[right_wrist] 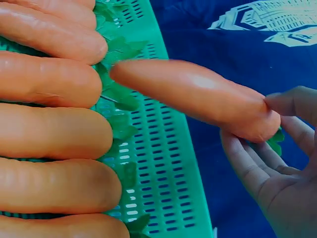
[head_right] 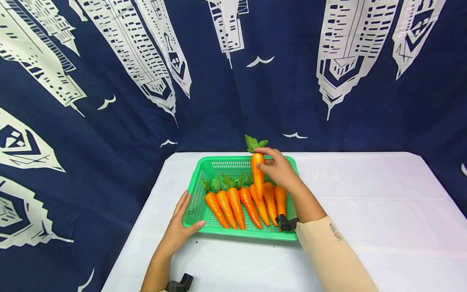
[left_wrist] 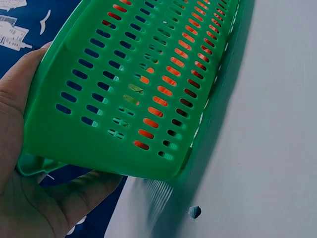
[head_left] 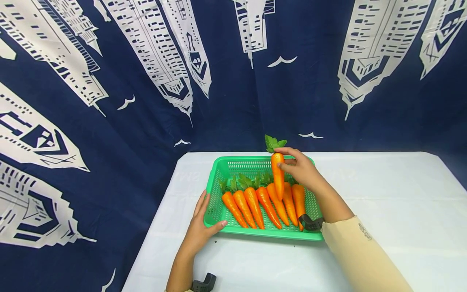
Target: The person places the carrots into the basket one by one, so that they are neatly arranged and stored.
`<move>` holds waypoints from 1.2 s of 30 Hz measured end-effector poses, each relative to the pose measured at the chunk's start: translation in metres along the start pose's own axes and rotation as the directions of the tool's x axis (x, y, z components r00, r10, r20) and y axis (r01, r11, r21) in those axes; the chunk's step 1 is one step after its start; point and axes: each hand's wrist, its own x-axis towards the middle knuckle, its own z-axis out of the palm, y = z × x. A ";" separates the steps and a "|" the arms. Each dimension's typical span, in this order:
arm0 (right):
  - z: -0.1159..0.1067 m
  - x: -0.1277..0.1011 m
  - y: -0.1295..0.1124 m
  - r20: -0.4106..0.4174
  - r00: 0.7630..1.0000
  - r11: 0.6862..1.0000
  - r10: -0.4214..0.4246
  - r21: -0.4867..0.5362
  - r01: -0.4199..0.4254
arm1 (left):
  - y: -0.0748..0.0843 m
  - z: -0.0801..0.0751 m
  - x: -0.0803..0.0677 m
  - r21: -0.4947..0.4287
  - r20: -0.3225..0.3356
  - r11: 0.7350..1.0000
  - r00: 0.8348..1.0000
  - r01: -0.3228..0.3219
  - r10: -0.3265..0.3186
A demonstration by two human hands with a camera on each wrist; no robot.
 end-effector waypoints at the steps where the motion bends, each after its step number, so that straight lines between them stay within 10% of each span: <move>1: 0.001 0.002 0.001 0.016 1.000 1.000 0.002 -0.017 -0.002 | 0.000 0.000 0.000 0.000 0.000 1.000 1.000 -0.001 0.001; 28: 0.030 0.015 0.032 0.365 0.922 0.973 0.129 -0.228 -0.046 | -0.001 -0.001 0.001 0.014 0.002 1.000 1.000 0.016 -0.016; 36: 0.024 0.012 0.029 0.268 0.959 0.979 0.097 -0.200 -0.043 | 0.003 -0.004 0.002 0.069 0.031 0.997 0.999 0.015 -0.017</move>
